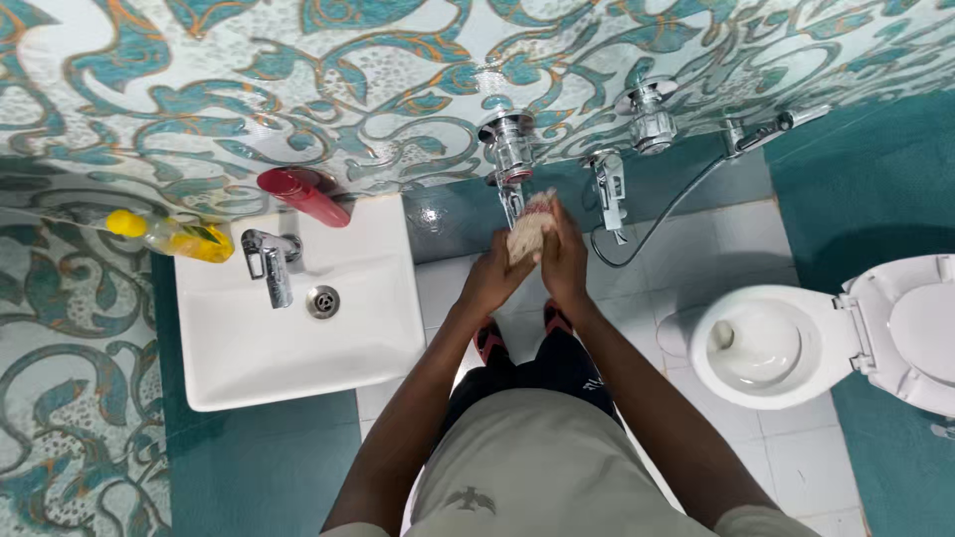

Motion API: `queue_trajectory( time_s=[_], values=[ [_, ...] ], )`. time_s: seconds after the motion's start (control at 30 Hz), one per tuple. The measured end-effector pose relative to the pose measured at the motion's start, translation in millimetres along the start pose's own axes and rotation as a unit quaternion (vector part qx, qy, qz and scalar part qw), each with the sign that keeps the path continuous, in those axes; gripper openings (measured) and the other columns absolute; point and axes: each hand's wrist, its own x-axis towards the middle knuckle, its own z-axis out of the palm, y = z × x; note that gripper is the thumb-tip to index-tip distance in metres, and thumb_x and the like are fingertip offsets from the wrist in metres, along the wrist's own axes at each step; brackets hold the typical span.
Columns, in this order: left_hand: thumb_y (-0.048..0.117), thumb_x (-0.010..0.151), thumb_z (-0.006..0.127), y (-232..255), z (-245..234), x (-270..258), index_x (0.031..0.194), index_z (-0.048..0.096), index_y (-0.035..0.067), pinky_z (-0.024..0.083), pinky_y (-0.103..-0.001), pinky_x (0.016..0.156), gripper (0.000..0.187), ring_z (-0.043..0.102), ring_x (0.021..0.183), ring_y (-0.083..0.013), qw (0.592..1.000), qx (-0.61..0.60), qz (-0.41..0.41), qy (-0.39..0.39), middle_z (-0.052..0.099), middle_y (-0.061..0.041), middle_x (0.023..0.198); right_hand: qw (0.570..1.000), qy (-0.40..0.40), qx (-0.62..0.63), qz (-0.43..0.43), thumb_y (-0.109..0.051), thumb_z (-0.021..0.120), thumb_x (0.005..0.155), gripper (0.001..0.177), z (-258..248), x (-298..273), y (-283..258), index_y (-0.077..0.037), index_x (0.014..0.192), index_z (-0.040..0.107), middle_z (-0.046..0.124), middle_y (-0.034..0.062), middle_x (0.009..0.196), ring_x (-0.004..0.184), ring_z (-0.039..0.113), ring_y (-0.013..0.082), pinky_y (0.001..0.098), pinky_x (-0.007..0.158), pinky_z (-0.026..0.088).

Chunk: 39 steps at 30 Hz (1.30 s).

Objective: The person cleans bathroom fixtures by wiping the shower taps, sink faucet, and bidet sprayer with a cloth.

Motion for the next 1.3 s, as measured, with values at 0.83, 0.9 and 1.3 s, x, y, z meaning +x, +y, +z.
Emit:
queue_trajectory(
  time_s=[0.83,0.9,1.3],
  values=[
    [0.012,0.083,0.077,129,-119,8,0.148,0.043,0.006,0.046,-0.049,0.103,0.074,0.052,0.126,-0.0392,0.925,0.122,0.235,0.273,0.046,-0.023,0.138,0.982,-0.131,-0.066,-0.12,-0.035,0.067,0.108,0.075,-80,94,-123,0.002,0.163,0.034,0.039,0.0286,0.162,0.15,0.035,0.0436,0.0477,0.118,0.034],
    [0.023,0.077,0.084,131,-116,7,0.151,0.038,0.003,0.039,-0.058,0.102,0.089,0.046,0.131,-0.0485,0.9,0.233,0.221,0.296,0.04,-0.03,0.144,0.982,-0.162,-0.095,-0.032,-0.044,0.064,0.108,0.078,-72,105,-111,0.001,0.163,0.031,0.038,0.0283,0.16,0.147,0.034,0.0438,0.0487,0.113,0.033],
    [0.058,0.062,0.088,142,-114,71,0.137,0.039,-0.002,0.052,-0.053,0.084,0.108,0.072,0.1,-0.0337,0.974,0.207,-0.068,0.056,0.074,-0.017,0.105,0.912,-0.252,0.182,0.266,-0.053,0.075,0.086,0.06,-17,175,-119,-0.003,0.118,0.073,0.073,0.0101,0.107,0.095,0.067,0.0216,0.0368,0.079,0.054]
  ],
)
